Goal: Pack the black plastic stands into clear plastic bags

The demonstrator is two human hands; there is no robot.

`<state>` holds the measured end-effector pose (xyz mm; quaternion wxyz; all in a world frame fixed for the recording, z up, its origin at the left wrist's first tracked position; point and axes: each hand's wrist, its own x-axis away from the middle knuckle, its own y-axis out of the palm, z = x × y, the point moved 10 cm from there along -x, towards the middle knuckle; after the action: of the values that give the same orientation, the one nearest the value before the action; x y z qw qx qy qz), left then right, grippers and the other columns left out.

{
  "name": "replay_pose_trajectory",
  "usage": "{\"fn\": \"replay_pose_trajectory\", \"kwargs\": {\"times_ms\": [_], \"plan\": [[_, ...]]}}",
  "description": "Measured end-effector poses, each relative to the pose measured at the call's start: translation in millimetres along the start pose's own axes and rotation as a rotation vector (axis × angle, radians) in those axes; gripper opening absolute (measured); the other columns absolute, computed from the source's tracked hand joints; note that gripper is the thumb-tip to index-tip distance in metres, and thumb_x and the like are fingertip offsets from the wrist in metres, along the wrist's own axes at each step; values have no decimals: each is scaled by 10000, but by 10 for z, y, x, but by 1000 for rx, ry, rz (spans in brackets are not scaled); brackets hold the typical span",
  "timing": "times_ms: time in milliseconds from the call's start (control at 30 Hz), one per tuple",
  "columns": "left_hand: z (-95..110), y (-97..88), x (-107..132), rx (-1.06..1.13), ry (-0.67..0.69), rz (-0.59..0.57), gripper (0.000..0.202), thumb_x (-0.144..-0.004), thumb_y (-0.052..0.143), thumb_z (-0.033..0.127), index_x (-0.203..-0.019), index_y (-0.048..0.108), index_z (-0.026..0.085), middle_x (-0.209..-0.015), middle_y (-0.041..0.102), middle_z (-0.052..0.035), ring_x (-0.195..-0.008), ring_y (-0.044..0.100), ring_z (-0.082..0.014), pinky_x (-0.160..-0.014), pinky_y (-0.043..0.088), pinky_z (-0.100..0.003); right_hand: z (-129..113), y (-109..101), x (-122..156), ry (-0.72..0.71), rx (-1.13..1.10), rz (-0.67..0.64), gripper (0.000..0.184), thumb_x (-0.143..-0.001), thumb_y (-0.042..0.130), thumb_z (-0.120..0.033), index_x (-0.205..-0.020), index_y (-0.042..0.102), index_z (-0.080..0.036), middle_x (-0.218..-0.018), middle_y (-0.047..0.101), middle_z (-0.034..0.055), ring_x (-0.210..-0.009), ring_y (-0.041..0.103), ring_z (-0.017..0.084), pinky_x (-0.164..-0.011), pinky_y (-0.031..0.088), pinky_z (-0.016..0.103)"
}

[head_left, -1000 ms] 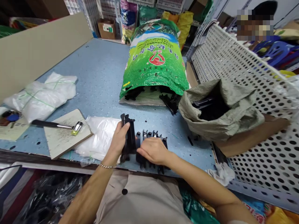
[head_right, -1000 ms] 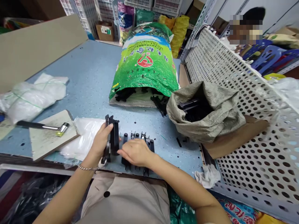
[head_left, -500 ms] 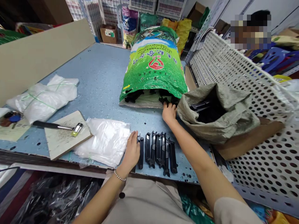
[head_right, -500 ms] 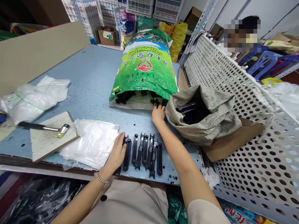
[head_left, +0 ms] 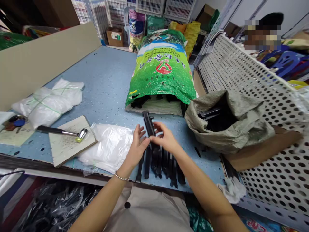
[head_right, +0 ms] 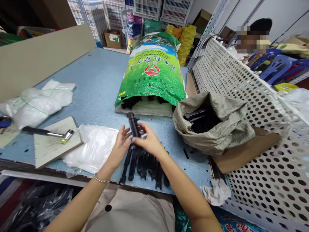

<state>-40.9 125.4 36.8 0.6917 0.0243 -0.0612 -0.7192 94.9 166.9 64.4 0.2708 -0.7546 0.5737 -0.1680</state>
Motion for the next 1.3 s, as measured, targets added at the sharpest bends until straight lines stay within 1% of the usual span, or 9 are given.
{"fn": "replay_pose_trajectory", "kwargs": {"times_ms": [100,267,400,567,700,867,1033,1167,1300], "plan": [[145,81,-28,55,-123,-53,580,-872,546,498,-1376,413,243,-1267,556,-103,-984,638,-205,-821,549,-331,-411,-61,330,-182,-103,79,372,-920,520,-398,-1244,503,-218,-1176,526,97,-946,586,172,-737,511,297],[169,250,178,118,-278,-159,582,-851,559,519,-1353,438,251,-1024,624,-64,-620,614,-139,-536,539,-276,-553,-310,239,-282,322,236,363,-968,367,-485,-947,568,-184,-916,565,105,-885,525,230,-771,462,371],[242,190,196,-148,-106,-80,631,-871,547,487,-1423,358,246,-1209,597,-122,-948,656,-253,-774,559,-382,-305,-60,-12,-163,46,88,421,-982,273,-525,-810,499,-213,-697,501,22,-677,494,176,-628,432,304],[359,-11,131,-390,74,21,684,-861,583,443,-1452,322,220,-1508,368,-135,-1369,375,-310,-1121,314,-471,-50,302,210,75,-396,-88,475,-979,196,-580,-821,465,-222,-571,391,-50,-495,404,127,-501,378,255],[135,-94,72,-114,-180,4,624,-877,523,505,-1419,346,251,-1234,576,-113,-840,667,-201,-734,557,-349,-403,421,628,-229,76,-174,407,-963,362,-548,-898,546,-191,-799,583,42,-726,517,177,-688,428,318],[1,28,33,149,-324,18,541,-826,589,501,-1285,482,234,-931,595,-28,-559,588,-99,-490,499,-218,-564,528,790,-345,351,-113,368,-1013,289,-404,-897,551,-174,-835,605,83,-766,526,195,-689,422,317],[-89,-131,125,148,-335,26,669,-809,627,480,-1398,382,277,-940,618,-34,-555,601,-114,-483,518,-232,-294,385,843,-142,299,-177,352,-1012,314,-395,-814,543,-216,-741,577,20,-705,547,169,-644,429,288],[-436,-191,372,102,-516,-126,772,-775,687,452,-1448,344,297,-923,653,-57,-560,624,-151,-476,535,-271,183,-102,1045,45,502,162,347,-968,392,-448,-1127,596,-217,-1110,603,144,-1037,551,295,-849,458,473],[-652,-160,367,204,-501,-15,779,-805,651,455,-1467,278,283,-876,649,-26,-549,628,-141,-504,549,-278,648,-110,1027,109,523,218,463,-969,363,-409,-1350,490,-178,-1292,531,187,-1210,461,338,-958,420,562]]}}
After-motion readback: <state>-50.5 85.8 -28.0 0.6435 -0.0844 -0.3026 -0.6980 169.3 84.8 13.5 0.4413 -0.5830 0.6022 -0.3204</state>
